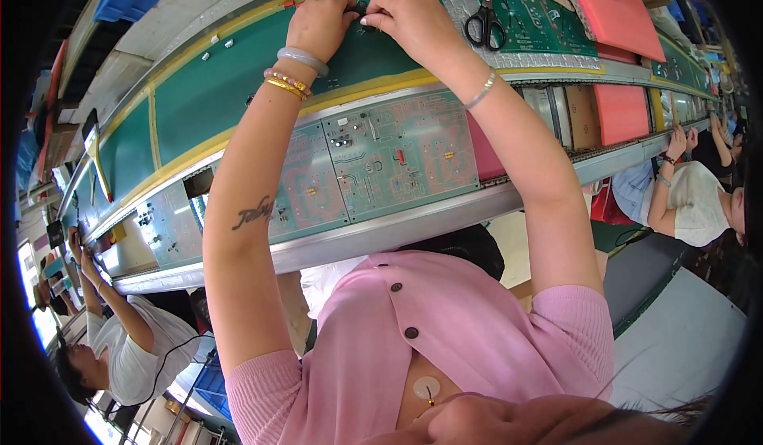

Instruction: The person assembles electronic components onto printed circuit boards by hand, taking components from bins and placing them onto PCBs on a conveyor belt.

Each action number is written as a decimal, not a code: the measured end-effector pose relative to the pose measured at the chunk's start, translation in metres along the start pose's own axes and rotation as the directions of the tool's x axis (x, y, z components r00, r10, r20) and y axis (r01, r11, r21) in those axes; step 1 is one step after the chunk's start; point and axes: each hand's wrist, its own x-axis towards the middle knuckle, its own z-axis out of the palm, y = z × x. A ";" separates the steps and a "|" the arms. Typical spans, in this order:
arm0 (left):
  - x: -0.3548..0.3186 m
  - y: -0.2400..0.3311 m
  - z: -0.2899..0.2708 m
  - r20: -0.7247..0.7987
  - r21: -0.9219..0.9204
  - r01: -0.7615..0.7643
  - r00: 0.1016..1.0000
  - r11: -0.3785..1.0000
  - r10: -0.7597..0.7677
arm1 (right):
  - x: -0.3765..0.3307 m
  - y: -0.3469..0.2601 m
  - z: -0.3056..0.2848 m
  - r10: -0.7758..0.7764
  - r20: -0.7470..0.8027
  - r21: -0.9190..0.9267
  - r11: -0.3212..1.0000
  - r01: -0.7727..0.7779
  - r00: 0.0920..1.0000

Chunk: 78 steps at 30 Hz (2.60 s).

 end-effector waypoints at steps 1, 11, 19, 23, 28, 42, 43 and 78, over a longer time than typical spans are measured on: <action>-0.002 0.000 0.002 0.002 -0.003 0.002 1.000 1.000 -0.002 | -0.007 -0.004 -0.008 0.002 0.004 0.000 1.000 -0.002 1.000; -0.008 0.007 -0.017 -0.028 -0.155 0.120 0.992 0.981 -0.126 | -0.110 -0.024 -0.060 0.128 0.093 0.236 0.960 -0.147 0.987; -0.068 0.063 -0.040 0.335 -0.737 0.391 0.920 0.552 -0.205 | -0.115 -0.007 -0.049 0.004 0.050 -0.062 0.998 -0.001 0.999; -0.095 0.078 -0.032 0.478 -0.694 0.500 0.858 0.518 -0.187 | -0.116 -0.005 -0.052 -0.009 0.066 -0.091 0.996 0.015 0.998; -0.103 0.080 -0.021 0.453 -0.671 0.489 0.866 0.557 -0.215 | -0.116 -0.006 -0.048 -0.050 0.049 -0.126 0.990 0.055 0.998; -0.099 0.083 -0.020 0.445 -0.577 0.437 0.877 0.690 -0.184 | -0.105 -0.007 -0.043 -0.257 0.175 -0.345 0.888 0.304 0.950; -0.099 0.083 -0.021 0.476 -0.549 0.450 0.861 0.704 -0.180 | -0.103 -0.006 -0.044 -0.258 0.174 -0.345 0.888 0.305 0.950; -0.095 0.107 -0.002 0.309 -0.616 0.374 0.924 0.694 -0.224 | -0.126 0.007 -0.050 -0.154 0.082 -0.032 0.987 0.157 0.985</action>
